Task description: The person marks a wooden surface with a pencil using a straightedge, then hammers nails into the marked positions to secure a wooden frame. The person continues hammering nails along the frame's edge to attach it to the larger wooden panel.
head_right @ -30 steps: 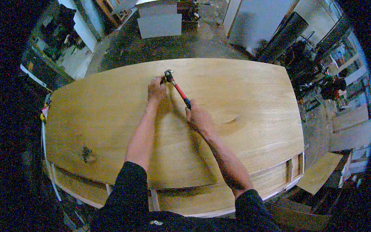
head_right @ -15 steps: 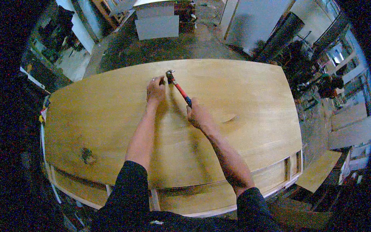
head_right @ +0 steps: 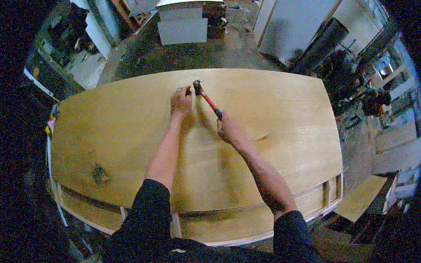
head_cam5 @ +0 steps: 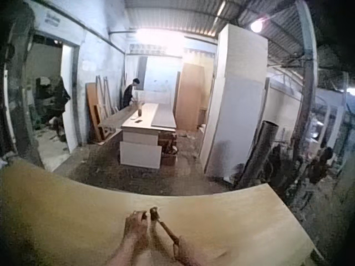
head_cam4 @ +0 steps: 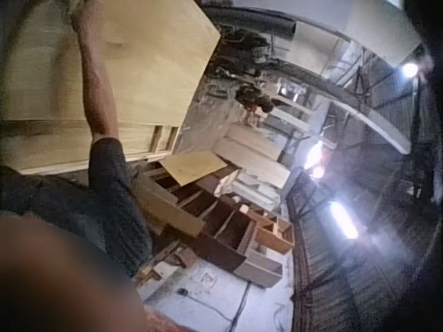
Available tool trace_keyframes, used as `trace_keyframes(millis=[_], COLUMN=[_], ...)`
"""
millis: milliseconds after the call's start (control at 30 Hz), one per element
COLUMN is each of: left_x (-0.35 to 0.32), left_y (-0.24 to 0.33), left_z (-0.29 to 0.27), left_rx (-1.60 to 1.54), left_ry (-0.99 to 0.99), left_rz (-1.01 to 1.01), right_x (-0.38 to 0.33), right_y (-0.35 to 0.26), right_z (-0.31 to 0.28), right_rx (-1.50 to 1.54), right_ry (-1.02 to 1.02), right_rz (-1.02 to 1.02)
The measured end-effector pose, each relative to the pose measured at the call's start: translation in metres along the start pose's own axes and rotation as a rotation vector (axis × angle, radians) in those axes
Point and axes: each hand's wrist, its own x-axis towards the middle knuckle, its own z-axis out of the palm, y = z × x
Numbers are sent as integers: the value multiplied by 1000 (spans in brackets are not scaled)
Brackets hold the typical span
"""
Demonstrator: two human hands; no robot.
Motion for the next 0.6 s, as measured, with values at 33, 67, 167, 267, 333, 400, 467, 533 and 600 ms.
trace_keyframes(millis=[33, 67, 167, 267, 333, 400, 467, 533, 600], left_x=[0, 0, 0, 0, 0, 0, -4, -7, -8], left_y=[0, -1, 0, 4, 6, 8, 9, 11, 13], left_z=[0, 0, 1, -1, -5, -8, -11, -11, -10], left_rx=[10, 8, -12, -44, -9, -9, 17, 54, 97], left_ry=[30, 68, 87, -8, 22, 0, 26, 26, 20], left_rz=[16, 22, 32, -49, -18, -13, 79, 130, 145], right_x=[2, 2, 5, 3, 0, -16, -45, -68, -85], right_y=[0, -1, -1, 6, 14, 27, 44, 61, 78], right_z=[-1, 0, -1, -2, 1, 15, 39, 62, 83], right_rx=[-10, -27, -108, -118, -68, 2, 247, 407, 566], right_ry=[43, 71, 12, -30, 2, 47, 136, 184, 179], right_rz=[-39, -79, -33, -18, -46, -61, -45, -51, 9])
